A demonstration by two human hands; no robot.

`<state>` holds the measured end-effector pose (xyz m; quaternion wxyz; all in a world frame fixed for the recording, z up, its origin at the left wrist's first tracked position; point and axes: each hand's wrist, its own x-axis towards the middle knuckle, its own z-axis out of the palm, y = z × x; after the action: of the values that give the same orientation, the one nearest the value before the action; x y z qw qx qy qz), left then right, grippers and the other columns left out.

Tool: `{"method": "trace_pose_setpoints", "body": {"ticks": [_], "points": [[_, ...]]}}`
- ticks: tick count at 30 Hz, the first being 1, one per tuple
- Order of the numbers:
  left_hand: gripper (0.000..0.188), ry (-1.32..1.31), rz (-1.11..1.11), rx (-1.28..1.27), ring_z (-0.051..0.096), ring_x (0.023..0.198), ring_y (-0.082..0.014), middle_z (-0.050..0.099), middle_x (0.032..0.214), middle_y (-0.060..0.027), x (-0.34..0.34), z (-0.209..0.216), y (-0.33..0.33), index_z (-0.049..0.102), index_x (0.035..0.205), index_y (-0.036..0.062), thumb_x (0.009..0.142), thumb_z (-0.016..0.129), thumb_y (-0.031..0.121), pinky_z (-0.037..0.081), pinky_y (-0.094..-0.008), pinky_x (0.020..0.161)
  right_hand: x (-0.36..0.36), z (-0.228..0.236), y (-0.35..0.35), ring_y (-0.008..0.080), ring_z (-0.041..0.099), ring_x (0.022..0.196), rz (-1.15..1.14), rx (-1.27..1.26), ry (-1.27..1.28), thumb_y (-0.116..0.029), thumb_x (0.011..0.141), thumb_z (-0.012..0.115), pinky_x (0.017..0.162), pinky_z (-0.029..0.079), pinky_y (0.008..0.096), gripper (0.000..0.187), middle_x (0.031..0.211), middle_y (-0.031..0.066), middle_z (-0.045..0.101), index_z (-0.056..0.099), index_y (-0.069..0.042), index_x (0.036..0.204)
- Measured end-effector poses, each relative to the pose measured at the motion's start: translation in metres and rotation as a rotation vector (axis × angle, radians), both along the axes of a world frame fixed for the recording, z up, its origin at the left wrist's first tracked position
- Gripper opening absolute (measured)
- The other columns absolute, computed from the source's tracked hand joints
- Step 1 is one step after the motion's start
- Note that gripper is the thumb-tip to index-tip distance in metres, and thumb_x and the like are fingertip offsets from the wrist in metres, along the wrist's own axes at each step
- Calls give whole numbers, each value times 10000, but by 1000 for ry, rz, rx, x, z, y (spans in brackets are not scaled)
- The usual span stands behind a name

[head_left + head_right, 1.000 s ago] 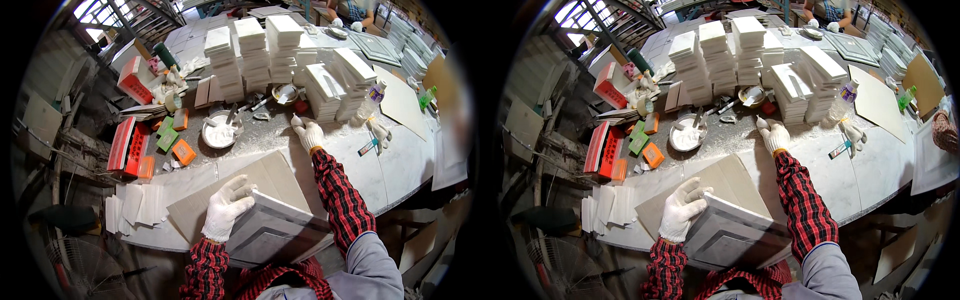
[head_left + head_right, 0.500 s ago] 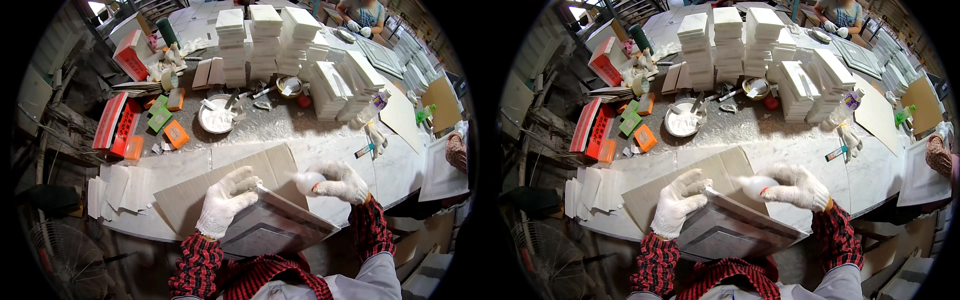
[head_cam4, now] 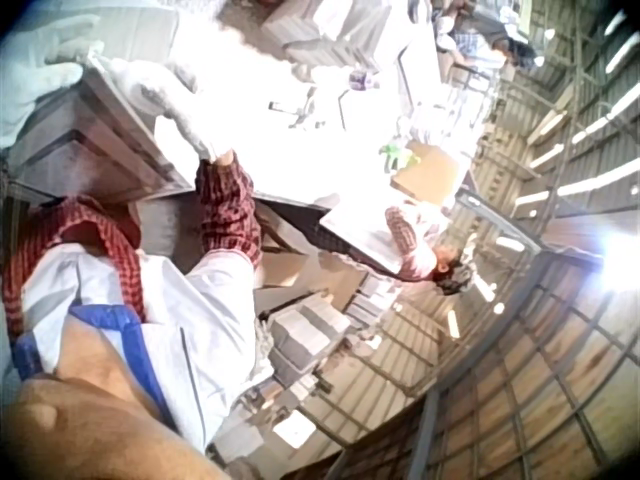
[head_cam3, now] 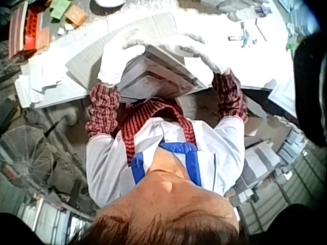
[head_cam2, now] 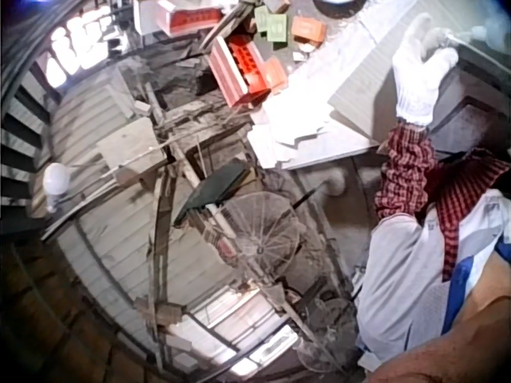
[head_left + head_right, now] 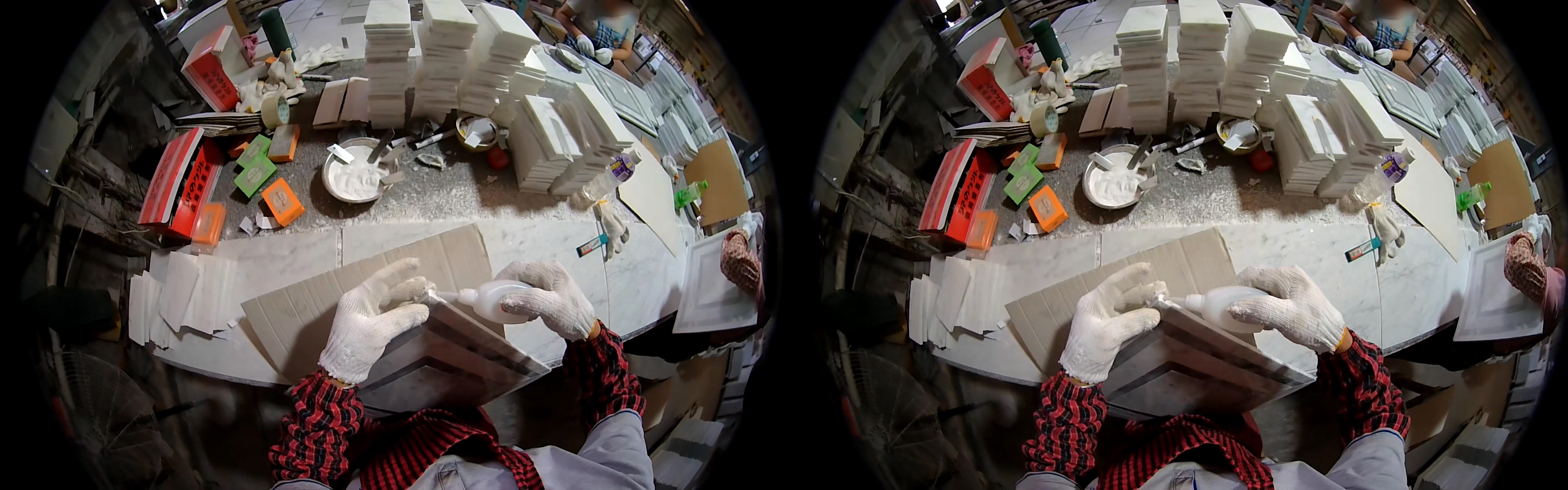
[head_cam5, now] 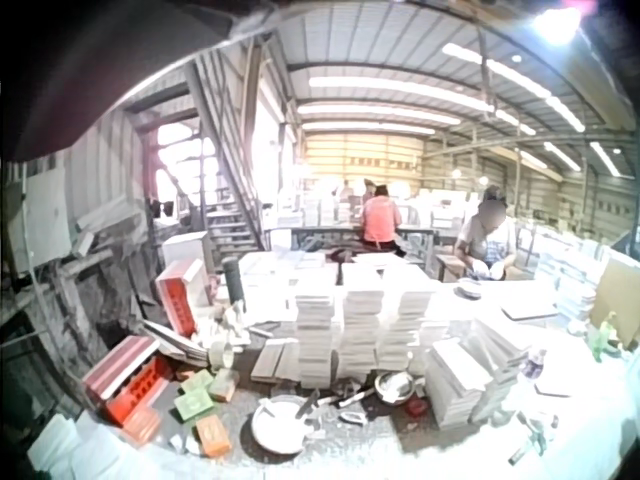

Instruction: The person uses a small metal scraper to smooth and clean the edges and corners of a white ceramic tile. They repeatedly scrape along the edges, flip the tile to work on different sides, and occasionally apply a liquid from a small bottle to the surface before scraping again.

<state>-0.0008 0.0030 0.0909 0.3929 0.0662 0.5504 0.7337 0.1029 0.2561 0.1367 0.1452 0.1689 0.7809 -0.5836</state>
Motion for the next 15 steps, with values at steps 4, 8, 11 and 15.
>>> {"method": "trace_pose_setpoints", "body": {"ticks": [4,8,11,15], "points": [[635,19,-7,-9,641,1081,-168,658,1240,-174,-1,-2,-1,460,1442,-32,840,650,-103,542,-273,912,-4,5,-3,134,600,748,11,17,5,-332,812,723,662,488,294,422,836,60,660,714,12,1057],[638,1,-7,-7,636,1097,-170,657,1238,-180,-1,-3,-1,463,1441,-35,838,662,-95,540,-281,921,-8,7,-3,126,594,717,31,38,-6,-334,814,722,628,478,284,424,829,63,656,715,14,1055],[644,20,-9,-20,636,1100,-171,658,1233,-179,-2,-3,-2,462,1442,-36,837,674,-89,539,-285,927,-10,8,-4,121,594,717,36,36,-17,-340,815,722,620,474,277,432,831,64,656,715,18,1056],[650,33,-8,-21,635,1086,-163,661,1222,-174,-2,-5,-2,469,1440,-29,832,695,-78,539,-282,926,-12,10,-6,120,593,710,28,24,-8,-343,817,724,616,475,275,438,839,67,658,715,23,1057]]}}
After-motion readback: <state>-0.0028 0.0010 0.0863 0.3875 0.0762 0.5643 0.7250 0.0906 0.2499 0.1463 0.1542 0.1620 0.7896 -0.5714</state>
